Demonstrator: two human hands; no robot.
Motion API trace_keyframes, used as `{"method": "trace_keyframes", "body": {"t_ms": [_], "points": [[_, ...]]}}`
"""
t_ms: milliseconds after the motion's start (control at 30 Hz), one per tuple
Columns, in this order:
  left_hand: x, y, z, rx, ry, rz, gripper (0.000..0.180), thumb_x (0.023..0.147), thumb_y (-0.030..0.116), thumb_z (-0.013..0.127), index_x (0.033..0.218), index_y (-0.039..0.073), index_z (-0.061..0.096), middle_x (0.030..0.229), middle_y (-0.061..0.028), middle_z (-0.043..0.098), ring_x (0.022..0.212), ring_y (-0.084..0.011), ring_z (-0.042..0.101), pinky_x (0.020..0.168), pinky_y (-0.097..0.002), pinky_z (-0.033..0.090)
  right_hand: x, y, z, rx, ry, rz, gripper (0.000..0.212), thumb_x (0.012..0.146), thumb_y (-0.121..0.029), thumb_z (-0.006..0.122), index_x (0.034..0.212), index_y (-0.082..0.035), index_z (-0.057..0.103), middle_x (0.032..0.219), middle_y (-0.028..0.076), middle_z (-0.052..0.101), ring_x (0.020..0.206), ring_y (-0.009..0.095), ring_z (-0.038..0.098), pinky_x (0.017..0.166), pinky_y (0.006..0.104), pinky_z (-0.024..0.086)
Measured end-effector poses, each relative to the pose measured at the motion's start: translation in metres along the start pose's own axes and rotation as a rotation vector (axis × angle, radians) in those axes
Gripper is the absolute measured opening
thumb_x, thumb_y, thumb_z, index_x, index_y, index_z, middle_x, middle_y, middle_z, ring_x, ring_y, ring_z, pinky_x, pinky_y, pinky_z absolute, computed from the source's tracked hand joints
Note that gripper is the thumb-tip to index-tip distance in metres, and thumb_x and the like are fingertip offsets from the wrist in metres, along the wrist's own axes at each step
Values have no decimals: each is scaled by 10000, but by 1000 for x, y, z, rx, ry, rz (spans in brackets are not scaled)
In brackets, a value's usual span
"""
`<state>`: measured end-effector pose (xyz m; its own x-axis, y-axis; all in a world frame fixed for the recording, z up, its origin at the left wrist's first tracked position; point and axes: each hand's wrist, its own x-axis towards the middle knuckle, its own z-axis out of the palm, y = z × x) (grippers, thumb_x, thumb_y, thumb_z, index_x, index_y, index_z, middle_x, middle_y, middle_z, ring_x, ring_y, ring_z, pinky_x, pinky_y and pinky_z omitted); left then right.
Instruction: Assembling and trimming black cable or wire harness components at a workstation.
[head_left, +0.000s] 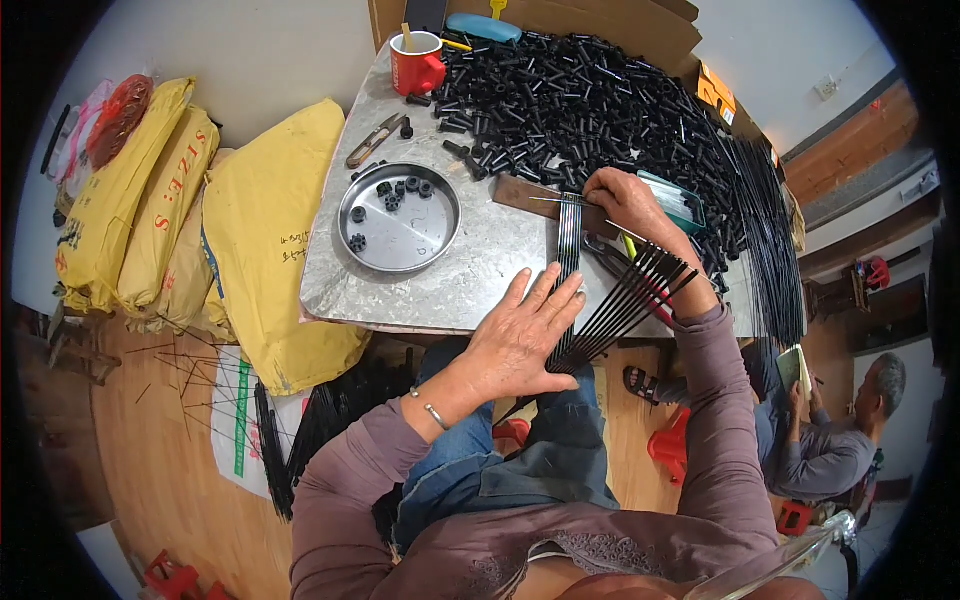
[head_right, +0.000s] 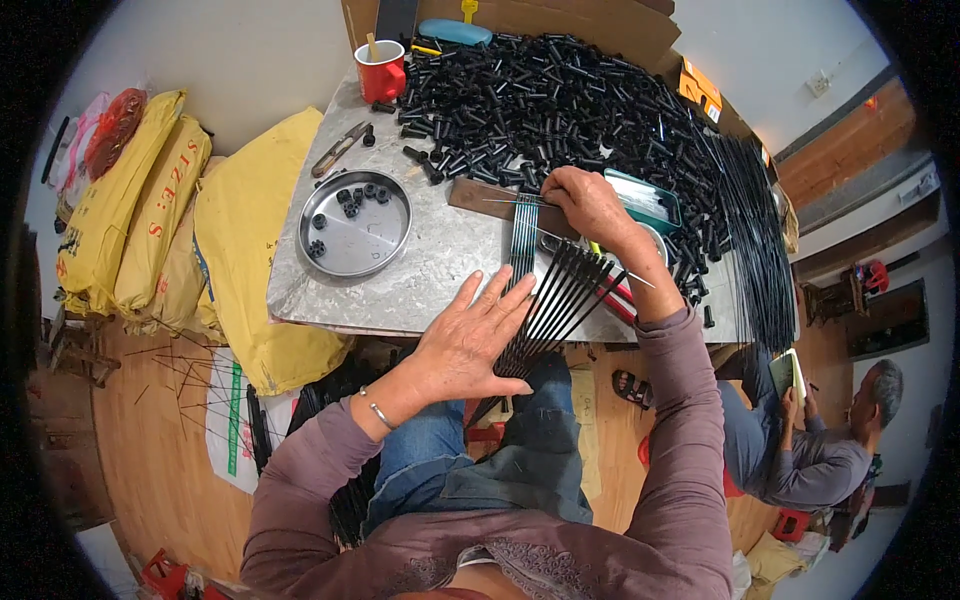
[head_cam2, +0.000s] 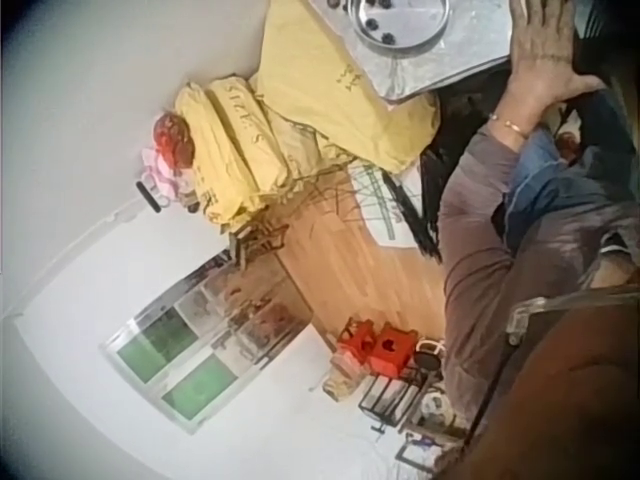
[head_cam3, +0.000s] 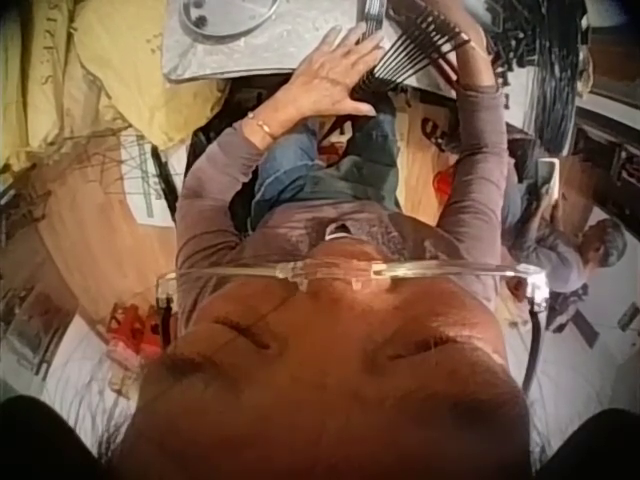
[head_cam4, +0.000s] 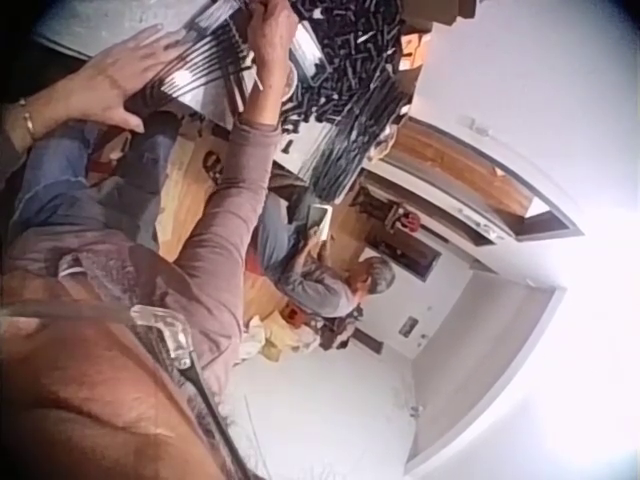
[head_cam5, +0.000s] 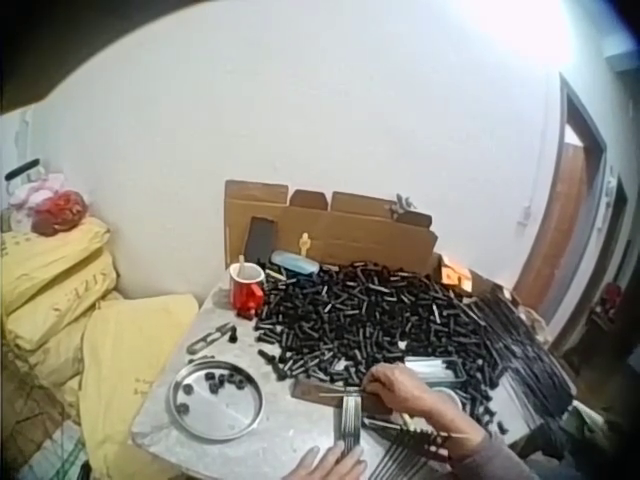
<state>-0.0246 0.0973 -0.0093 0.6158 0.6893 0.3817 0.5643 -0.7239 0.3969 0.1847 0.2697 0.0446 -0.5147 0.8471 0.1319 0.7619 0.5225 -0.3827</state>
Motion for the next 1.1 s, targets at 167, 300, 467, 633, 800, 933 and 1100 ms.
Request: {"method": "trace_keyframes", "body": {"t_ms": [167, 300, 467, 633, 800, 933, 1100], "points": [[1, -1, 1, -1, 3, 9, 938, 690, 623, 675, 1310, -46, 454, 1486, -188, 292, 1403, -354, 217, 1134, -503, 189, 2, 1, -3, -8, -2, -75, 129, 846, -112, 575, 890, -11, 644, 835, 137, 649, 767, 291, 639, 701, 368, 500], [1, 0, 1, -3, -5, 3, 939, 690, 624, 670, 1309, -48, 454, 1486, -187, 293, 1404, -351, 214, 1134, -502, 190, 1, 3, 6, 72, 35, -24, 130, 842, -107, 591, 893, 1, 644, 834, 127, 653, 751, 257, 642, 695, 353, 500], [0, -1, 1, 5, 2, 4, 934, 697, 628, 664, 1306, -49, 458, 1490, -184, 285, 1403, -350, 216, 1135, -501, 189, -2, -5, 2, 175, 50, 63, 175, 831, -123, 619, 953, -6, 662, 864, 128, 676, 765, 240, 651, 714, 346, 505], [0, 0, 1, 11, -7, 10, 943, 700, 633, 658, 1313, -53, 451, 1487, -189, 287, 1401, -355, 217, 1132, -504, 196, -10, 10, -12, 75, -52, 128, 151, 838, -94, 619, 921, 20, 672, 812, 102, 680, 754, 180, 643, 695, 310, 509], [1, 1, 0, 31, -17, 7, 965, 713, 645, 644, 1334, -61, 424, 1486, -192, 286, 1401, -361, 214, 1131, -507, 196, 2, 2, 5, -35, 54, -44, 155, 828, -124, 620, 920, -16, 683, 830, 133, 676, 765, 255, 659, 702, 337, 510], [2, 2, 1, 24, -9, 11, 988, 704, 639, 653, 1340, -75, 406, 1485, -198, 283, 1397, -366, 223, 1127, -511, 203, -1, -4, -4, 13, -19, 103, 171, 805, -92, 630, 957, -30, 680, 874, 129, 664, 815, 277, 639, 727, 351, 503], [1, 0, 0, 35, -2, 19, 991, 690, 639, 659, 1334, -75, 416, 1475, -204, 298, 1389, -372, 237, 1126, -511, 201, -33, -40, -10, -254, 155, -337, 325, 730, -39, 657, 1049, -99, 665, 1051, 80, 622, 1001, 274, 581, 848, 368, 459]]}}
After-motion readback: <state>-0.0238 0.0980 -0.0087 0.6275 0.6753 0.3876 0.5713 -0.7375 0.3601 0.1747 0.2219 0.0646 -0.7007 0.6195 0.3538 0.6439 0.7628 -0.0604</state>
